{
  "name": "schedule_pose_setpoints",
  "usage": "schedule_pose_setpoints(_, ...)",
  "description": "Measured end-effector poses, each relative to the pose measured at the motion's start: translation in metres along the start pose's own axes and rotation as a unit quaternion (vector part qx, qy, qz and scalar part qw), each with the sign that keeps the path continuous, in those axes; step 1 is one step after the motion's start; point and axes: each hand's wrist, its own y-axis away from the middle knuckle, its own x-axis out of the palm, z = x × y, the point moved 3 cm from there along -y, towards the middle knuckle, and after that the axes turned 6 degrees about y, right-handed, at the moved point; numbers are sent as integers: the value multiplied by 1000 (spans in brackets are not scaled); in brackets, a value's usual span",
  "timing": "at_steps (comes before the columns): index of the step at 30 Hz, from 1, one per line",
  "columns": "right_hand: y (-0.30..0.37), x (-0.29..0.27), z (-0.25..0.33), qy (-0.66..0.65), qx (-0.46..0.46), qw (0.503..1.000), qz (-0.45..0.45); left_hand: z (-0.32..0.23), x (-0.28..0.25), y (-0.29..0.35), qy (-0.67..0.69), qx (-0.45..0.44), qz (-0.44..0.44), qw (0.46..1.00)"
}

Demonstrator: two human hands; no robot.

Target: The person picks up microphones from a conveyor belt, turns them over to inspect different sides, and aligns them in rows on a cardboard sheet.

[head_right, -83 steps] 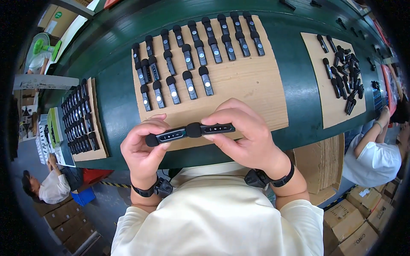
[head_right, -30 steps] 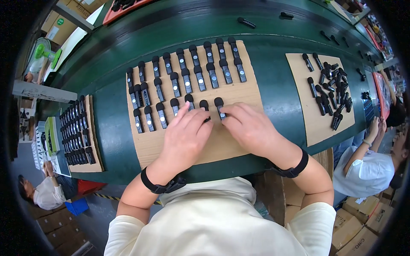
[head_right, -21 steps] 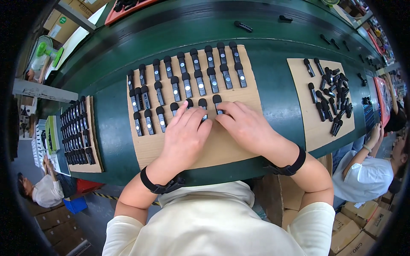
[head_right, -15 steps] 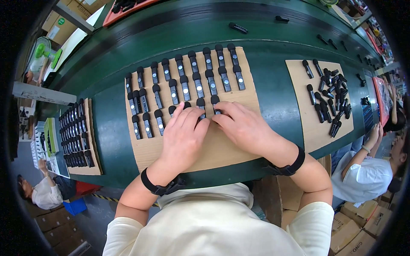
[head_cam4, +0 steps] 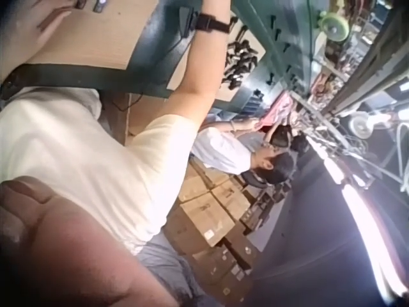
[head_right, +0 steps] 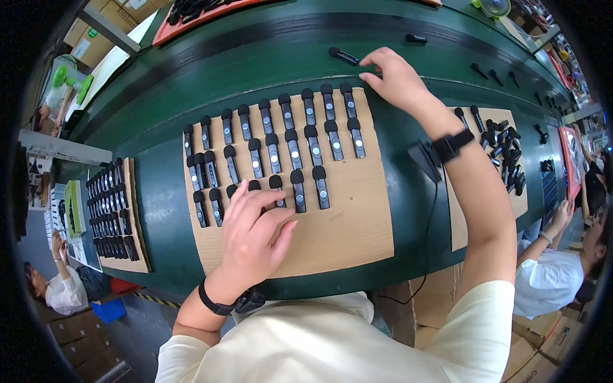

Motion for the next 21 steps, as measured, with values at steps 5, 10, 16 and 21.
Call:
schedule_pose_setpoints(5,-43,28,-26,122,2,992,-11,-2,-12,3,0,-19,-25,999)
schedule_pose_setpoints(10,-43,14,-25,-41,106,992,63,-4,-20,3,20,-25,-30,999)
schedule_pose_setpoints(16,50,-31,63,-257,44,965,13,-4,-29,6,77,-30,-49,995)
schedule_pose_setpoints(21,138,-47,153,-220,-64,973,29,-13,-29,0,191,-71,-52,978)
